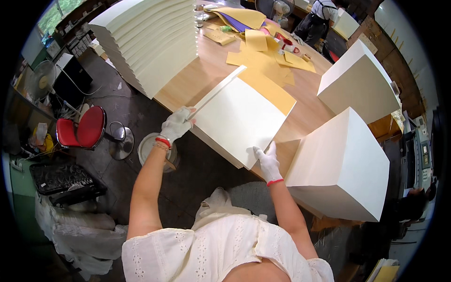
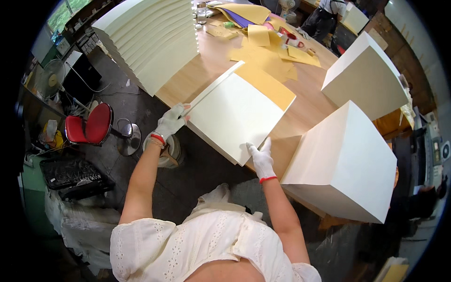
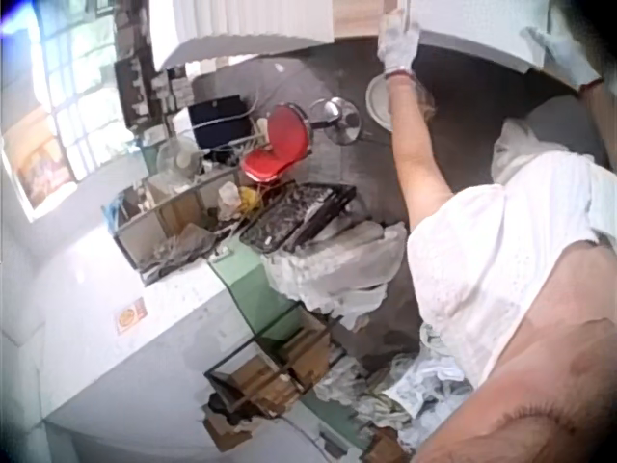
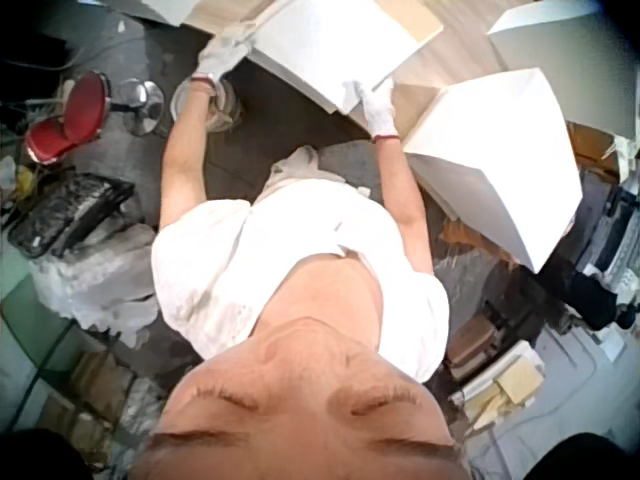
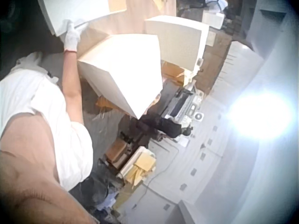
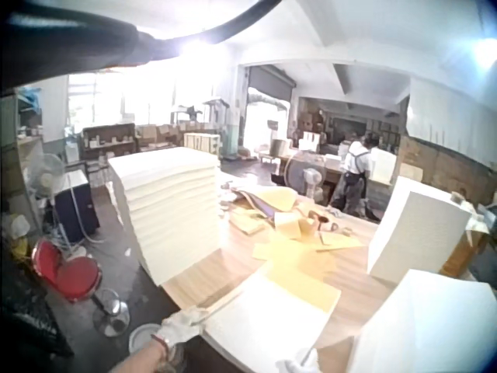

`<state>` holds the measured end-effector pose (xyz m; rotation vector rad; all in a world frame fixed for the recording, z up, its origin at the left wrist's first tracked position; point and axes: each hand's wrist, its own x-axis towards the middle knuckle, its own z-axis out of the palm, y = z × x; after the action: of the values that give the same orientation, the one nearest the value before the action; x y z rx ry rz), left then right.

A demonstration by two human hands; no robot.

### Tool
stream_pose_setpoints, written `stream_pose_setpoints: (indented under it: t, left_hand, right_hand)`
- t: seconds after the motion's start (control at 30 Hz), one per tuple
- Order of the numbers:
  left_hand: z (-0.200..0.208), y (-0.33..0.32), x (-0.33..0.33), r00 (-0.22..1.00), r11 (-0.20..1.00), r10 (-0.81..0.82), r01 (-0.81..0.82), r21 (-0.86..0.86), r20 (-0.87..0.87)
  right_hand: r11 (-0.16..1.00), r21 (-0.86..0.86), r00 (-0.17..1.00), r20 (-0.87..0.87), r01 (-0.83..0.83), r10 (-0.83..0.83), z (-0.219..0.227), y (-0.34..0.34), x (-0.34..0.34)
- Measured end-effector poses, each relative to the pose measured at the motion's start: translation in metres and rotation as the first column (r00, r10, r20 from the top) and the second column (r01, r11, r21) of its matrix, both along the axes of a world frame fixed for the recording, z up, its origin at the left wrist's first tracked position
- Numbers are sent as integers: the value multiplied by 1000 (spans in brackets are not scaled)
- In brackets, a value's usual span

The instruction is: The person repeatedly picks up white rectangular paper boxes and yellow paper sheets from a table. They insert the yellow sheets into the boxes and stack the completed units. The person wears white gloves and works in a workshop environment with other workers visible in the background.

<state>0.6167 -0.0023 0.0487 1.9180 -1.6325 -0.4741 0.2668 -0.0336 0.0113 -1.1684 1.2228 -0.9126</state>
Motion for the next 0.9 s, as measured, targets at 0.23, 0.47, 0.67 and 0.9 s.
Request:
stream_pose_setpoints:
  t: [0.23,0.47,0.67,0.9]
  left_hand:
    - [-40,3,28,984,980,-169,162,-120,-56]
    - [-49,-6,44,941,982,-153,110,-155,-303]
    - [-32,-18,48,788,987,-127,159,-1,-603]
    - [-36,-17,52,871,982,-167,191,5,-461]
  right_hand:
    - [933,-45,635,-744,-358,208,62,40,26]
    - [908,-85,521,-839,-411,157,44,28,37]
    - [876,-218,555,-829,-430,67,35,36,35]
    - [859,-264,610,-790,-438,67,29,33,29]
